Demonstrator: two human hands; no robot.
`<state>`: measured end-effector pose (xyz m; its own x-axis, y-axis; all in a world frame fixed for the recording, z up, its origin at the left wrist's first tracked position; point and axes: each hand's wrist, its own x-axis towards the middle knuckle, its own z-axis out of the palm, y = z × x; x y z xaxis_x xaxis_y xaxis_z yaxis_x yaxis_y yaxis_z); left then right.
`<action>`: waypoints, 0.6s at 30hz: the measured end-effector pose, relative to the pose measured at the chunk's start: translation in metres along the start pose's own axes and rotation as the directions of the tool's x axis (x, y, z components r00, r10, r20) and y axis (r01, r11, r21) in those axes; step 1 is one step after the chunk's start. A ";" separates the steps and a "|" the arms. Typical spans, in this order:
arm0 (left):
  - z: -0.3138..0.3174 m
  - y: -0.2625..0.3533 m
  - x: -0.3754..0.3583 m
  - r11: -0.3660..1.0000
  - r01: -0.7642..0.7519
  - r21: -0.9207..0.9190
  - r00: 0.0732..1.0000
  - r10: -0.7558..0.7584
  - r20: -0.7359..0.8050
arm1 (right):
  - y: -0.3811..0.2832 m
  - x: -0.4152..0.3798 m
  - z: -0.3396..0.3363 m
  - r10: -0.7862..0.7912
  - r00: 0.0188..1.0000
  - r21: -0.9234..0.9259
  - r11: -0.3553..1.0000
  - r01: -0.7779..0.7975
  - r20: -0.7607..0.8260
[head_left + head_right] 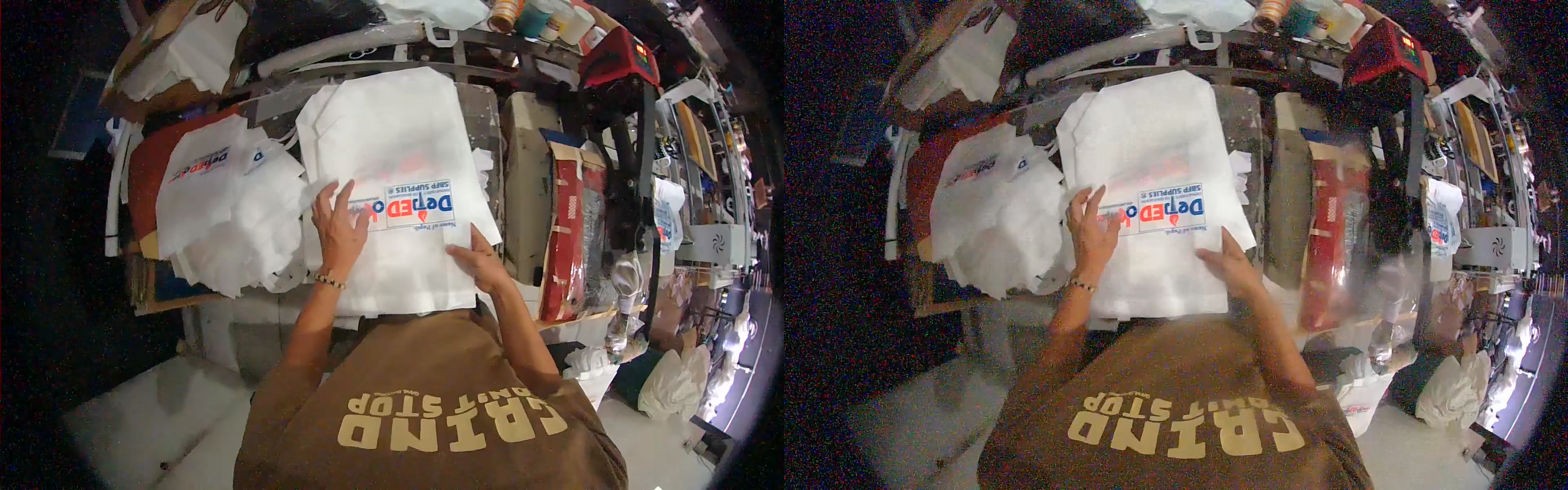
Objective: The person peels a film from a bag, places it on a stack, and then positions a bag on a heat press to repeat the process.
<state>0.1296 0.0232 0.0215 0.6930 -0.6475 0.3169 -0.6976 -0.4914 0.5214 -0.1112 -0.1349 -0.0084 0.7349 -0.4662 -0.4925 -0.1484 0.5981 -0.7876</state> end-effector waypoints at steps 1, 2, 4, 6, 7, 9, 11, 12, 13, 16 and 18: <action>0.003 -0.002 -0.002 0.999 -0.004 -0.032 0.997 0.006 0.073 | -0.008 -0.003 0.006 -0.011 1.000 -0.031 0.999 0.011 0.001; 0.005 -0.005 -0.006 0.999 -0.016 -0.043 0.997 0.019 0.074 | -0.013 -0.005 0.009 -0.022 1.000 -0.061 0.998 0.021 -0.001; 0.005 -0.006 -0.014 0.998 0.066 0.016 0.987 -0.067 0.146 | 0.000 0.004 -0.003 -0.023 1.000 -0.087 0.996 0.024 0.010; 0.012 -0.023 -0.022 0.997 0.076 0.023 0.990 -0.078 0.116 | 0.012 0.012 -0.007 -0.043 0.999 -0.083 0.996 0.042 -0.014; 0.014 -0.032 -0.025 0.995 0.093 0.035 0.991 -0.096 0.096 | -0.003 0.010 0.001 -0.064 0.998 -0.169 0.984 0.060 -0.021; 0.011 -0.042 -0.024 0.996 0.087 0.024 0.993 -0.088 0.084 | -0.038 0.003 0.020 -0.124 0.992 -0.301 0.946 0.121 0.009; 0.001 -0.041 -0.018 0.998 0.039 -0.043 0.999 -0.040 -0.010 | -0.053 0.012 0.021 -0.208 0.974 -0.379 0.897 0.227 0.092; -0.003 -0.038 -0.014 0.997 0.014 -0.071 1.000 -0.014 -0.005 | -0.057 0.016 0.019 -0.282 0.944 -0.387 0.862 0.328 0.172; -0.007 -0.032 -0.010 0.999 0.027 -0.028 0.999 -0.027 -0.022 | -0.073 0.009 0.025 -0.293 0.945 -0.449 0.831 0.328 0.147; -0.015 -0.003 -0.002 1.000 -0.004 -0.022 1.000 0.005 0.011 | -0.100 -0.011 0.036 -0.262 0.964 -0.482 0.841 0.246 0.036; -0.017 0.021 0.006 0.998 -0.046 -0.047 0.997 0.049 0.058 | -0.101 -0.025 0.025 -0.233 0.970 -0.532 0.832 0.159 -0.075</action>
<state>0.1225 0.0192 0.0475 0.6465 -0.7034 0.2954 -0.7194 -0.4332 0.5429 -0.0983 -0.1670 0.0925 0.6978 -0.6400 -0.3218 -0.3585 0.0769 -0.9304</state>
